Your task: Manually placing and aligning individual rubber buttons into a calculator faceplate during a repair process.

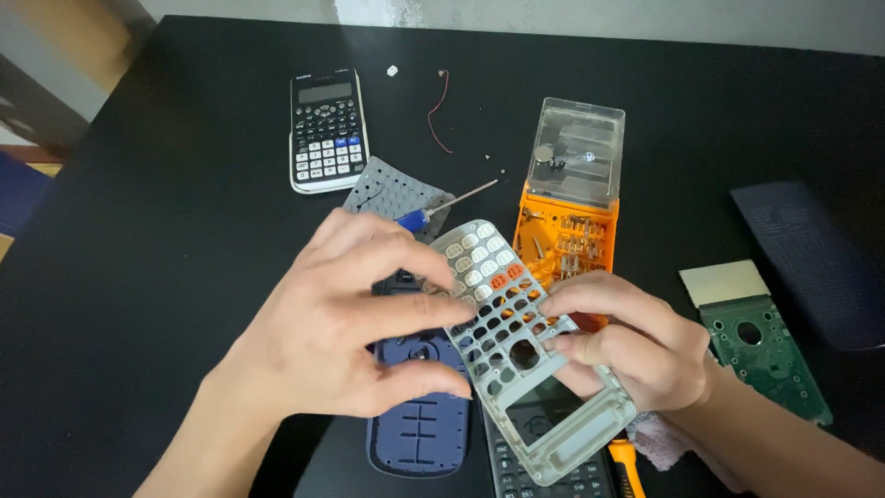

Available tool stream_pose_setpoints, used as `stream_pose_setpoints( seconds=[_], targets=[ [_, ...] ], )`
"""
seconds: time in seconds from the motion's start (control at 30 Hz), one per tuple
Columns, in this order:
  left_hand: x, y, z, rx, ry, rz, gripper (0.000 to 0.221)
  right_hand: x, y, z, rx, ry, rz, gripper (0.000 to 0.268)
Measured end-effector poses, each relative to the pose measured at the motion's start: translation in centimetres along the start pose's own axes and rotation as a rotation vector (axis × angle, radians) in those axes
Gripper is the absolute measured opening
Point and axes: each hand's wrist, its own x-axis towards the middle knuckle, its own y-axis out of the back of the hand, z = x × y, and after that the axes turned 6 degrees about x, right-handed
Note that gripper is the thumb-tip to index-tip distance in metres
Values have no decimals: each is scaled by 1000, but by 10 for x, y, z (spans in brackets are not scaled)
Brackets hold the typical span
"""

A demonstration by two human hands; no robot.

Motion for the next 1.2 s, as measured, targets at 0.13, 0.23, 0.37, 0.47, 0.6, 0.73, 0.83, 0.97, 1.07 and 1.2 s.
stream_pose_setpoints(
  seconds=[0.13,0.23,0.37,0.47,0.6,0.73,0.83,0.97,1.07,1.2],
  targets=[
    [0,5,0,-30,30,-33,17,0,-3,2,5,35,30,11],
    [1,7,-1,-21,24,-102,11,1,-2,2,-6,41,7,14],
    [-2,2,-2,-14,38,-137,5,1,-2,2,4,46,-2,11],
    [-1,-1,0,4,34,-128,7,2,-4,3,4,59,2,10],
    [-1,-5,1,46,14,-122,6,2,-3,4,3,75,8,11],
    [0,-6,2,113,-55,-99,8,7,0,-2,-1,45,-29,13],
    [3,-4,8,152,-70,-64,14,6,-1,0,8,52,-29,15],
    [3,4,12,180,-72,-85,7,3,0,1,-23,27,-27,13],
    [1,7,9,127,-56,-104,20,0,0,3,-42,32,-8,13],
    [-3,3,6,152,-42,-179,40,1,-1,1,-34,33,-9,13]
  ],
)
